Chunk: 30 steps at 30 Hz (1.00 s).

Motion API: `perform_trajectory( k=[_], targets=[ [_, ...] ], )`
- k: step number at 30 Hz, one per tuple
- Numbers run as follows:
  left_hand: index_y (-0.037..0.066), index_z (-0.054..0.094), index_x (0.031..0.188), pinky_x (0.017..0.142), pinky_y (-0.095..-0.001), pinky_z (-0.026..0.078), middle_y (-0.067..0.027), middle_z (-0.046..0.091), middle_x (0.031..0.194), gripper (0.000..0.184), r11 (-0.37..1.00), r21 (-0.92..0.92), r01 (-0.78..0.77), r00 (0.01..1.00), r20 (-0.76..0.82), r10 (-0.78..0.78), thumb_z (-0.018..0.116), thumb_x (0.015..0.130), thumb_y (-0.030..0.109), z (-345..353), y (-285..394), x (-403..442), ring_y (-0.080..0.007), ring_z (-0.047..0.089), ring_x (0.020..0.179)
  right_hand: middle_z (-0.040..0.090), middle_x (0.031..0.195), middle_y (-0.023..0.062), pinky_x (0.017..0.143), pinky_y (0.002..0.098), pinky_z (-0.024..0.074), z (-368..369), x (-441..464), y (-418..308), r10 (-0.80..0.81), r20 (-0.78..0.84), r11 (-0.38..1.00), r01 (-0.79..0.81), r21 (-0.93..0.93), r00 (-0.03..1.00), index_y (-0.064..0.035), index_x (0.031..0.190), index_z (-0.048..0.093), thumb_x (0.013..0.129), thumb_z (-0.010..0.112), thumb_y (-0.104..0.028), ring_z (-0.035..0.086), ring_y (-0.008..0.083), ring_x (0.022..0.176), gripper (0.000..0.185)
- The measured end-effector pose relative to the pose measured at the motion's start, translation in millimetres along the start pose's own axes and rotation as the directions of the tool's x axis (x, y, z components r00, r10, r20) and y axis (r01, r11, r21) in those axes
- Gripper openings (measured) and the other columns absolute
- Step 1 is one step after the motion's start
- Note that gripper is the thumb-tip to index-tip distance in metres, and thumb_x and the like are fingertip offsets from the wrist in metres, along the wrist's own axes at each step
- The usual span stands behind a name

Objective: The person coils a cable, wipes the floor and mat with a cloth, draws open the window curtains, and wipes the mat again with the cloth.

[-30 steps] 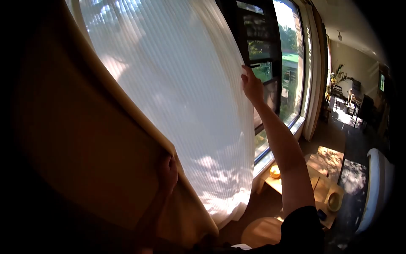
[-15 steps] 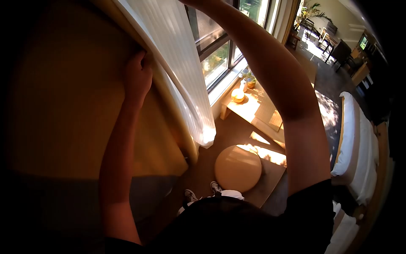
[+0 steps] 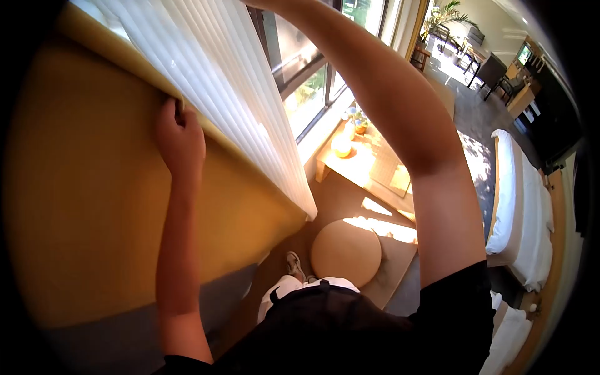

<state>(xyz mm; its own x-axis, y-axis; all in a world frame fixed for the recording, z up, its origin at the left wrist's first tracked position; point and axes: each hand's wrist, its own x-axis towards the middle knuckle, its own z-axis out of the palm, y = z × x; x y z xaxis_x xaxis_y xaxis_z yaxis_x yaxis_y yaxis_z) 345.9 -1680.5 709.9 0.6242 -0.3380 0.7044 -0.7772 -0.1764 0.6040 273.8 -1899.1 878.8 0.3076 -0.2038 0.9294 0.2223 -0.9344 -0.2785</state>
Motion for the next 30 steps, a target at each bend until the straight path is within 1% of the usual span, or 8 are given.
perform_trajectory(
  k=[7, 10, 12, 14, 18, 20, 26, 30],
  targets=[
    [-0.005, 0.059, 0.111, 0.070, -0.0343, 0.050, -0.0101, 0.061, 0.086, 0.024, 0.978, -0.179, 0.110, 0.991, -0.060, -0.122, 0.062, 0.095, 0.013, 6.4, 4.9, -2.2, -0.0190, 0.056, 0.073, 0.067, 0.080, 0.0270, 0.072, 0.0454, 0.0550, 50.1, 19.1, -13.7, 0.111, 0.137, 0.834, -0.167, 0.526, 0.984, -0.0045, 0.132, 0.050, 0.096, 0.059, -0.023, 0.070, 0.0380, 0.077, 0.042],
    [-0.005, 0.059, 0.117, 0.070, -0.0342, 0.051, -0.0112, 0.063, 0.087, 0.025, 0.980, -0.190, -0.056, 0.995, -0.093, 0.039, 0.061, 0.098, 0.012, 22.6, -3.5, 13.5, -0.0191, 0.057, 0.073, 0.071, 0.079, 0.0124, 0.064, 0.0368, 0.0544, 53.1, 46.4, -34.2, 0.037, 0.023, 0.904, -0.043, 0.426, 0.999, -0.0014, 0.115, 0.062, 0.095, 0.069, -0.038, 0.071, 0.0198, 0.070, 0.042],
    [-0.005, 0.059, 0.119, 0.069, -0.0344, 0.051, -0.0121, 0.064, 0.088, 0.026, 0.977, -0.189, -0.101, 0.992, -0.094, 0.084, 0.061, 0.098, 0.011, 32.7, -8.2, 20.2, -0.0196, 0.058, 0.073, 0.071, 0.075, 0.0108, 0.061, 0.0366, 0.0533, 57.3, 55.2, -43.5, 0.013, 0.011, 0.954, -0.016, 0.298, 1.000, -0.0038, 0.107, 0.065, 0.096, 0.069, -0.036, 0.071, 0.0216, 0.067, 0.034],
    [-0.002, 0.062, 0.111, 0.076, -0.0446, 0.052, -0.0236, 0.067, 0.096, 0.020, 0.988, -0.140, -0.065, 0.997, -0.037, 0.061, 0.057, 0.094, 0.007, 45.3, -1.2, 23.9, -0.0426, 0.065, 0.085, 0.070, 0.071, 0.0100, 0.059, 0.0377, 0.0523, 62.2, 58.4, -43.6, 0.016, -0.028, 0.966, -0.008, 0.257, 0.999, -0.0049, 0.101, 0.066, 0.098, 0.067, -0.036, 0.071, 0.0227, 0.064, 0.032],
    [-0.002, 0.062, 0.108, 0.074, -0.0458, 0.052, -0.0243, 0.065, 0.092, 0.017, 0.976, -0.099, -0.196, 0.976, -0.111, 0.185, 0.055, 0.093, 0.004, 71.3, 15.3, 37.8, -0.0440, 0.063, 0.084, 0.067, 0.072, 0.0151, 0.063, 0.0407, 0.0506, 66.3, 66.1, -50.9, -0.063, 0.016, 0.842, 0.045, 0.538, 0.998, -0.0032, 0.095, 0.065, 0.097, 0.066, -0.030, 0.068, 0.0318, 0.068, 0.027],
    [-0.002, 0.062, 0.108, 0.074, -0.0461, 0.052, -0.0237, 0.065, 0.091, 0.019, 0.995, -0.088, -0.042, 0.999, 0.009, 0.043, 0.053, 0.092, 0.003, 85.0, 18.9, 49.7, -0.0441, 0.063, 0.084, 0.067, 0.079, 0.0195, 0.068, 0.0365, 0.0509, 64.8, 82.7, -45.6, -0.102, 0.100, 0.918, 0.055, 0.393, 0.990, -0.0032, 0.096, 0.065, 0.100, 0.062, -0.031, 0.068, 0.0225, 0.075, 0.029],
    [-0.002, 0.065, 0.115, 0.073, -0.0442, 0.054, -0.0244, 0.067, 0.094, 0.027, 0.989, 0.000, -0.147, 0.983, -0.108, 0.147, 0.056, 0.090, 0.003, 139.7, 22.5, 94.8, -0.0426, 0.066, 0.084, 0.064, 0.072, 0.0214, 0.062, 0.0492, 0.0474, 44.4, 117.1, 33.9, 0.000, -0.147, 0.919, 0.058, 0.389, 0.989, -0.0055, 0.092, 0.067, 0.099, 0.062, -0.030, 0.064, 0.0433, 0.070, 0.026],
    [0.002, 0.066, 0.115, 0.070, -0.0439, 0.054, -0.0228, 0.068, 0.088, 0.026, 0.996, 0.039, -0.074, 0.992, -0.099, 0.078, 0.060, 0.090, 0.006, 202.3, 35.8, 131.6, -0.0397, 0.068, 0.078, 0.063, 0.068, 0.0189, 0.060, 0.0479, 0.0468, 0.2, 151.4, 122.8, 0.040, -0.158, 0.899, 0.034, 0.436, 0.987, -0.0038, 0.090, 0.064, 0.101, 0.059, -0.028, 0.063, 0.0413, 0.066, 0.027]
  ],
)
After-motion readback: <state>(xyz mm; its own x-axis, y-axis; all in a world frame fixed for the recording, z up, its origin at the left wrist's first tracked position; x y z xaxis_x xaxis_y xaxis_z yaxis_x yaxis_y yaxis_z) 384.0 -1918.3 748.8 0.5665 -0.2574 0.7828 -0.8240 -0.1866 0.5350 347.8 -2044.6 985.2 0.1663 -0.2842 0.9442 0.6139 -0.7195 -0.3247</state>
